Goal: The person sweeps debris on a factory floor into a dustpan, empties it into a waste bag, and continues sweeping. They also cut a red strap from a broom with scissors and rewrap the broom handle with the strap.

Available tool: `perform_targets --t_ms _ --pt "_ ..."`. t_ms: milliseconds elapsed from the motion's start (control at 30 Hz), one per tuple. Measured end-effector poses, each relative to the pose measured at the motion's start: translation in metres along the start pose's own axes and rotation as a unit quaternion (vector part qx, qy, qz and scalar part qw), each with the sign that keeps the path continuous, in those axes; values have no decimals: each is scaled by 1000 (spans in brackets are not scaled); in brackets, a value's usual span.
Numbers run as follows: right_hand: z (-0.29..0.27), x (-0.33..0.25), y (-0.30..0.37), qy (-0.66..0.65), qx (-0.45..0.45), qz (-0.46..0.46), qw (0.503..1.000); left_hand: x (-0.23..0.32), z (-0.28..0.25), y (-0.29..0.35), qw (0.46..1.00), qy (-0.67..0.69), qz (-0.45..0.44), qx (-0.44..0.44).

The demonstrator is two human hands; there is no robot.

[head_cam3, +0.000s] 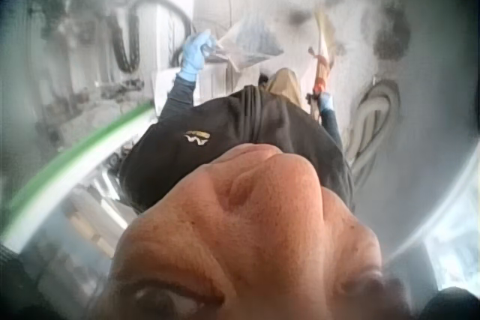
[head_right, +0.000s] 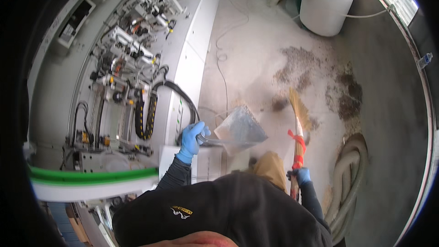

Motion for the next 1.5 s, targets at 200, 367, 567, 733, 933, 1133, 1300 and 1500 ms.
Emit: perform_targets --t_ms 200,367,567,733,933,1133,1300,1500 --pt "33 -144 -88 27 29 1 999 78 28 -174 994 29 91 56" --pt "83 -310 -203 19 -8 -17 1000 153 49 -306 987 63 90 118" --pt "164 -551 -270 54 -18 -115 992 240 74 -442 976 109 130 138" --pt "203 -704 -312 135 23 -226 964 292 74 -581 972 73 151 167" --pt "261 -910 -455 127 -88 -176 972 369 110 -777 969 110 129 179" --pt "338 -1074 -637 232 182 -188 937 465 165 -941 980 65 129 138" --pt "349 -1148 -770 255 156 -143 944 513 201 -1079 969 73 164 168" --pt "387 -1309 -892 291 83 -121 945 586 251 -1222 959 119 165 196"
Point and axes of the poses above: each hand's wrist, its own y-axis away from the middle knuckle, its own z-axis out of the palm, x = y × z, the point moved 4 cm from there along -y, towards the middle knuckle, and after that the axes turned 10 degrees about y, right-handed, at the moved point
